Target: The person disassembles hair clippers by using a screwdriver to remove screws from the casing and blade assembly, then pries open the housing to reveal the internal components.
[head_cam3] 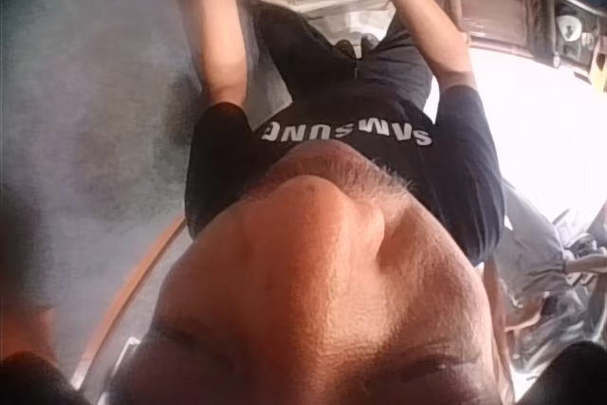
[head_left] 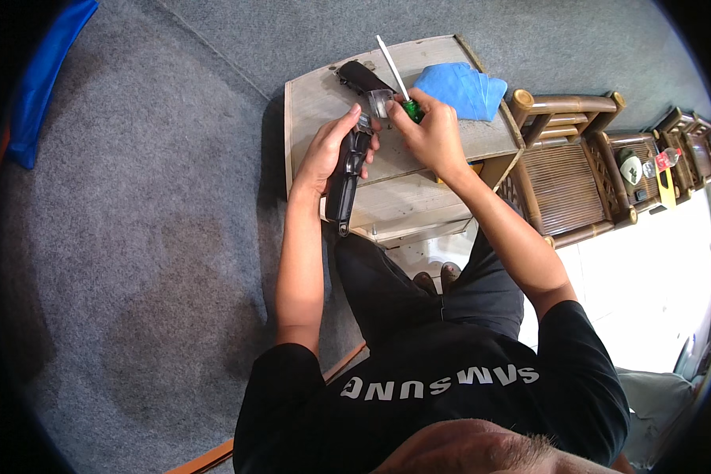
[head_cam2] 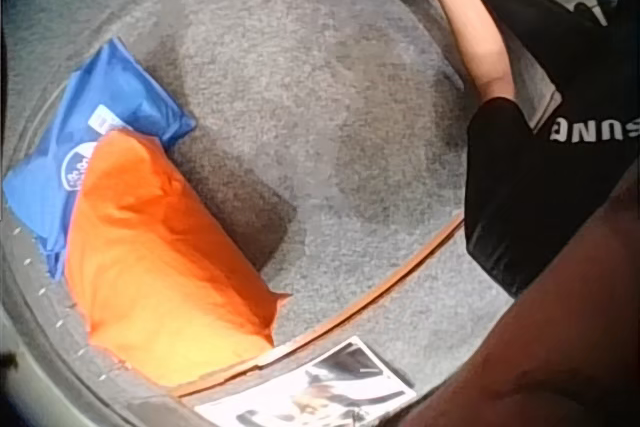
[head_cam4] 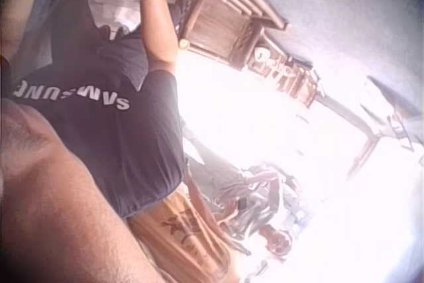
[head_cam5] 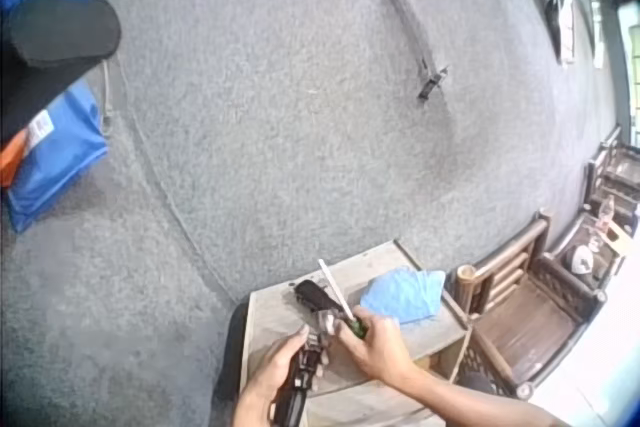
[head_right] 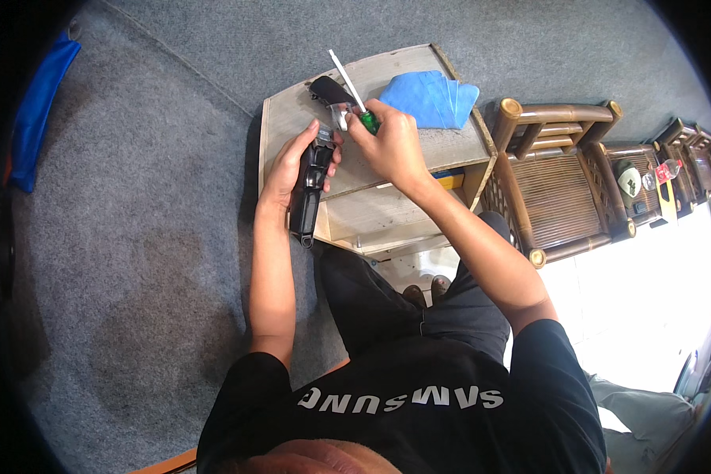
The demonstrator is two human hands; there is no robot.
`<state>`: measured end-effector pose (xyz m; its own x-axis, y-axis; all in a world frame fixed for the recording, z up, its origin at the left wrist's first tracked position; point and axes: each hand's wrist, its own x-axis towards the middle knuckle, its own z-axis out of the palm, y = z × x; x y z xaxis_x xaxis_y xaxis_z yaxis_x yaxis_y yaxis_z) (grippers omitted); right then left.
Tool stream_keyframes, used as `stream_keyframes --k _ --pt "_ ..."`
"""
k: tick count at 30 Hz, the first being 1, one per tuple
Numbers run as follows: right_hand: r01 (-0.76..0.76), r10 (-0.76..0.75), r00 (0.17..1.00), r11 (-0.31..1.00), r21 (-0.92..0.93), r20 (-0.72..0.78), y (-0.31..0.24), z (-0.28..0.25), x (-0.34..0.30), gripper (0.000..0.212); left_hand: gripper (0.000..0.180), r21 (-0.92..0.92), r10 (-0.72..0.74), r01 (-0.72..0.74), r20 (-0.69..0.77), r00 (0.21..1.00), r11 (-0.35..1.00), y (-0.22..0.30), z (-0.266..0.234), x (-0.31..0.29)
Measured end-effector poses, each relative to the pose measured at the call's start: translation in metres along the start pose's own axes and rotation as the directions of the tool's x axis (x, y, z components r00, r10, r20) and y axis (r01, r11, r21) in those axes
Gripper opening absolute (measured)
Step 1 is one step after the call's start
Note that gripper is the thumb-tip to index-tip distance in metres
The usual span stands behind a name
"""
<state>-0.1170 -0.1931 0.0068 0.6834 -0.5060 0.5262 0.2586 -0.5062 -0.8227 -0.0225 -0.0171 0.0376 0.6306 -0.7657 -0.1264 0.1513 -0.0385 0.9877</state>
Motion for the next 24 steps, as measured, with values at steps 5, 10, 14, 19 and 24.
stream_keyframes --k 5,10,14,19,24 --pt "-0.302 0.28 0.953 0.907 0.294 0.117 0.005 -0.007 0.006 0.027 0.057 -0.049 0.031 -0.032 -0.011 0.999 0.998 -0.006 -0.002 -0.002" --pt "-0.362 0.344 0.93 0.787 0.499 0.132 0.007 -0.016 0.007 0.028 0.06 -0.289 0.13 -0.154 -0.101 0.986 0.945 -0.017 -0.014 -0.003" --pt "-0.374 0.367 0.921 0.74 0.559 0.13 0.009 -0.018 0.009 0.031 0.059 -0.376 0.154 -0.192 -0.131 0.979 0.906 -0.015 -0.014 -0.007" --pt "-0.346 0.347 0.932 0.778 0.525 0.101 0.003 -0.016 0.006 0.029 0.058 -0.406 0.178 -0.236 -0.175 0.968 0.883 -0.015 -0.014 -0.009" --pt "-0.155 0.139 0.979 0.983 0.1 0.151 0.006 -0.006 0.003 0.032 0.052 -0.443 0.153 -0.211 -0.165 0.974 0.871 -0.016 -0.017 -0.006"
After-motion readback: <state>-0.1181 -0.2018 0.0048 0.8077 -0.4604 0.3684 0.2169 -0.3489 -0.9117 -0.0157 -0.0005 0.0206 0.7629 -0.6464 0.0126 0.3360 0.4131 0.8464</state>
